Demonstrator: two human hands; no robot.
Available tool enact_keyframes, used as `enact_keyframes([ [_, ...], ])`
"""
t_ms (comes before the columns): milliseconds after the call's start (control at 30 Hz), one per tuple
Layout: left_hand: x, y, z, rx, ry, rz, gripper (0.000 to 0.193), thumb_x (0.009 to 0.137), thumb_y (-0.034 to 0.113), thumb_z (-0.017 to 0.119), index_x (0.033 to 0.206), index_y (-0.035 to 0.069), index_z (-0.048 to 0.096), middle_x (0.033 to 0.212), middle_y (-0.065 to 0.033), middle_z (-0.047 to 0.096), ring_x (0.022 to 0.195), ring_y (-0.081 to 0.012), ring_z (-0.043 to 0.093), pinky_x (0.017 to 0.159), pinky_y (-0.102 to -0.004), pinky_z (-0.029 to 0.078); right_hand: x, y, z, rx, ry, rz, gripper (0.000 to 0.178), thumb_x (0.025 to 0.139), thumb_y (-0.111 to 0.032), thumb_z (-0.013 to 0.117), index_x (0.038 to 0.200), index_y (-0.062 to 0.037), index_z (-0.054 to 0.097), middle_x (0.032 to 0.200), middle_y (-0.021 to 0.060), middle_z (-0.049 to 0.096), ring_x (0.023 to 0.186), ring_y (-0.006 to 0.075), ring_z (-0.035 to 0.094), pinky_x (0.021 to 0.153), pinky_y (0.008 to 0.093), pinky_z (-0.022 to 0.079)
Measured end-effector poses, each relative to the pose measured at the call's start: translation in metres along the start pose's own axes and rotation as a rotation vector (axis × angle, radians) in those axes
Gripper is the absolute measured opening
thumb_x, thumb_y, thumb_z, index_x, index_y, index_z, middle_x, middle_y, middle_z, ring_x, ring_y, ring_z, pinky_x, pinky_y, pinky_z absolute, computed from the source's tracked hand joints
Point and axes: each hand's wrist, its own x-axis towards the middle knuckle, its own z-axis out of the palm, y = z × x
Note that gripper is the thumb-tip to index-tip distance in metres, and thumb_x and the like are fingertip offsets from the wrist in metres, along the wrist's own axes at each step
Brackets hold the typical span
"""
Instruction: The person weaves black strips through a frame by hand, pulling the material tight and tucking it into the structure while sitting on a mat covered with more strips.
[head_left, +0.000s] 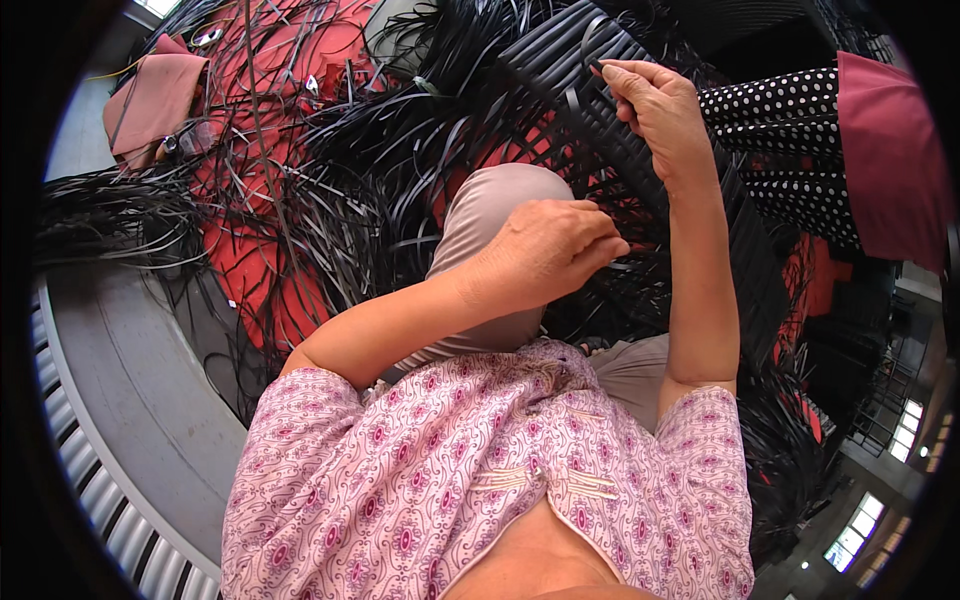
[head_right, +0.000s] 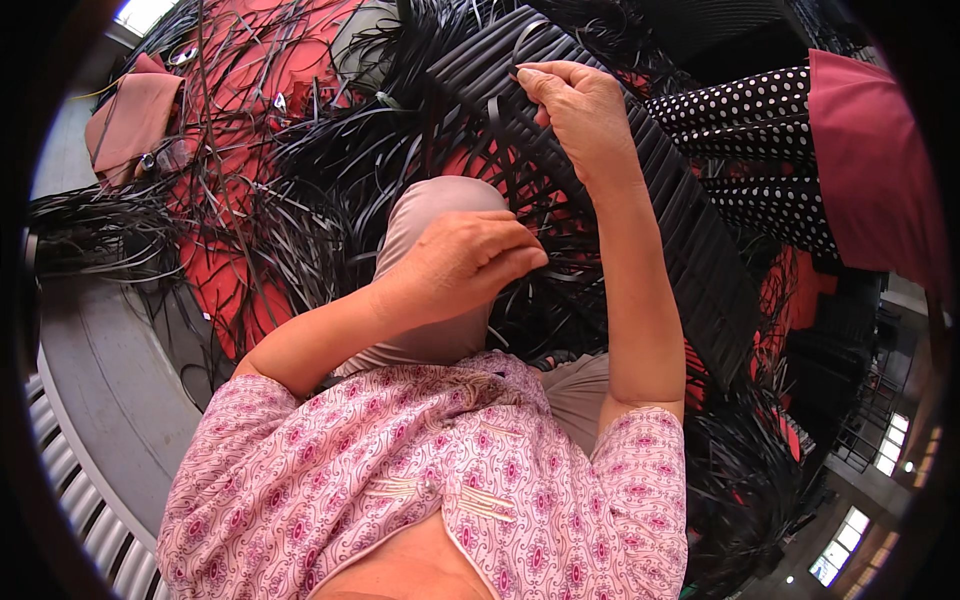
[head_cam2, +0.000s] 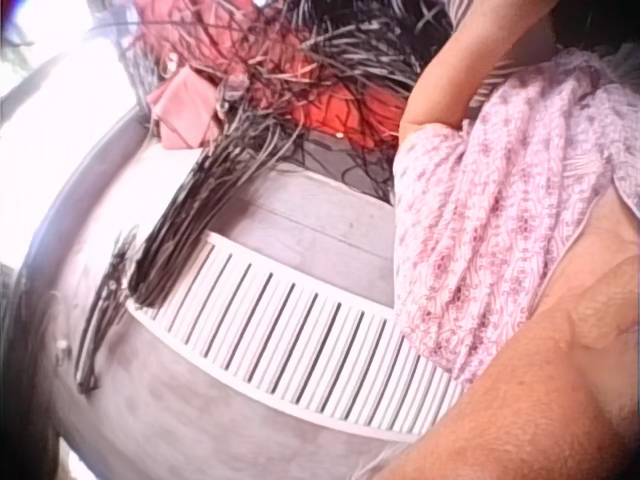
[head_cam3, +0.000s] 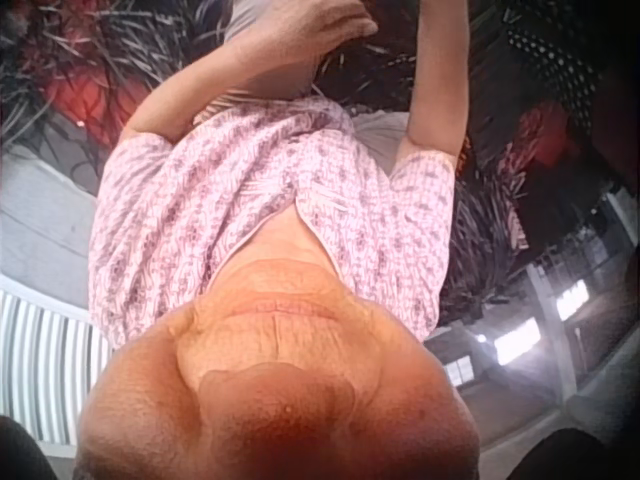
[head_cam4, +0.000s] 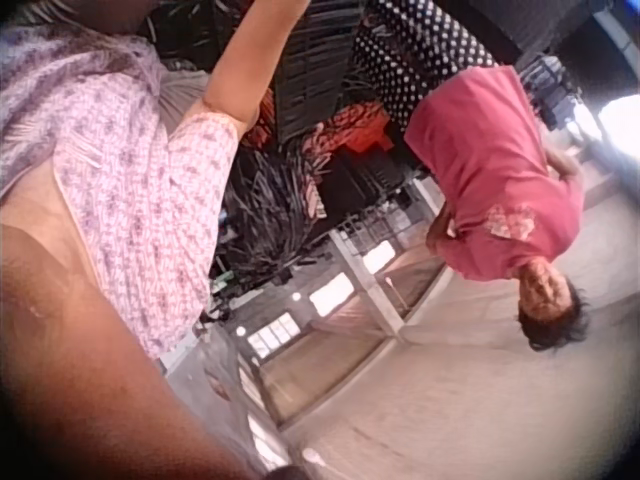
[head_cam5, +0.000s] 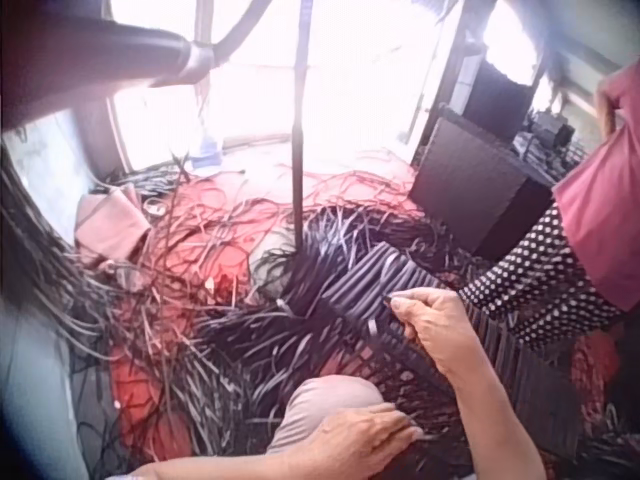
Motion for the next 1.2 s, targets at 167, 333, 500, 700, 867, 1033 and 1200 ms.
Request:
enact_keyframes([
  [167,0.002,-0.018,-0.026,-0.151,0.088,-0.111,0.017,0.092,0.017,0.067,0.093,0.000,0.070,0.078,-0.0125,0.066,0.072,-0.0224,0.065,0.067,-0.0328,0.050,0.021,0.014,0.013,-0.163,-0.010,-0.012,0.016,0.088,-0.015,0.074,0.096,-0.0017,0.075,0.077,-0.0013,0.068,0.061,0.0036,0.058,0.056,0.0176,0.047],
  [333,0.007,-0.021,-0.041,-0.306,0.177,-0.317,0.016,0.095,0.017,0.067,0.097,0.002,0.072,0.078,-0.0027,0.067,0.071,-0.0061,0.060,0.062,-0.0231,0.048,0.039,0.030,0.021,-0.301,-0.019,-0.095,0.019,0.085,-0.017,0.075,0.093,0.0003,0.075,0.073,0.0039,0.070,0.060,0.0074,0.063,0.057,0.0218,0.051],
  [500,0.032,-0.076,-0.052,-0.139,0.486,-0.237,0.014,0.091,0.013,0.068,0.100,0.004,0.075,0.084,-0.0063,0.064,0.072,-0.0150,0.062,0.066,-0.0274,0.050,0.040,0.037,0.034,-0.350,0.034,-0.154,0.019,0.084,-0.018,0.076,0.091,0.0002,0.076,0.069,0.0063,0.070,0.057,0.0095,0.063,0.056,0.0239,0.051],
  [700,0.068,-0.101,-0.071,0.332,0.512,-0.177,0.022,0.089,0.014,0.065,0.109,0.009,0.074,0.089,-0.0100,0.064,0.084,-0.0249,0.065,0.078,-0.0337,0.051,0.038,0.041,0.041,-0.392,0.101,-0.232,0.018,0.085,-0.019,0.074,0.087,-0.0009,0.076,0.066,0.0076,0.070,0.055,0.0111,0.064,0.055,0.0262,0.051],
  [867,0.077,-0.094,-0.078,0.545,0.367,-0.269,0.026,0.090,0.021,0.061,0.111,0.013,0.075,0.091,-0.0106,0.063,0.091,-0.0285,0.065,0.084,-0.0378,0.051,0.037,0.047,0.040,-0.451,0.149,-0.286,0.020,0.085,-0.021,0.074,0.088,-0.0013,0.076,0.072,0.0120,0.072,0.063,0.0181,0.069,0.062,0.0299,0.053],
  [1033,0.081,-0.094,-0.090,0.516,0.269,-0.282,0.027,0.091,0.023,0.060,0.112,0.015,0.075,0.092,-0.0111,0.063,0.093,-0.0282,0.064,0.084,-0.0384,0.050,0.039,0.050,0.043,-0.434,0.162,-0.255,0.021,0.085,-0.022,0.073,0.088,-0.0019,0.076,0.074,0.0128,0.072,0.067,0.0219,0.070,0.067,0.0322,0.054],
  [1200,0.091,-0.107,-0.106,0.586,0.191,-0.224,0.027,0.089,0.023,0.061,0.112,0.018,0.075,0.088,-0.0119,0.065,0.090,-0.0285,0.064,0.082,-0.0386,0.051,0.040,0.054,0.044,-0.431,0.177,-0.230,0.020,0.086,-0.022,0.073,0.090,-0.0024,0.077,0.074,0.0095,0.072,0.065,0.0165,0.067,0.065,0.0290,0.052],
])
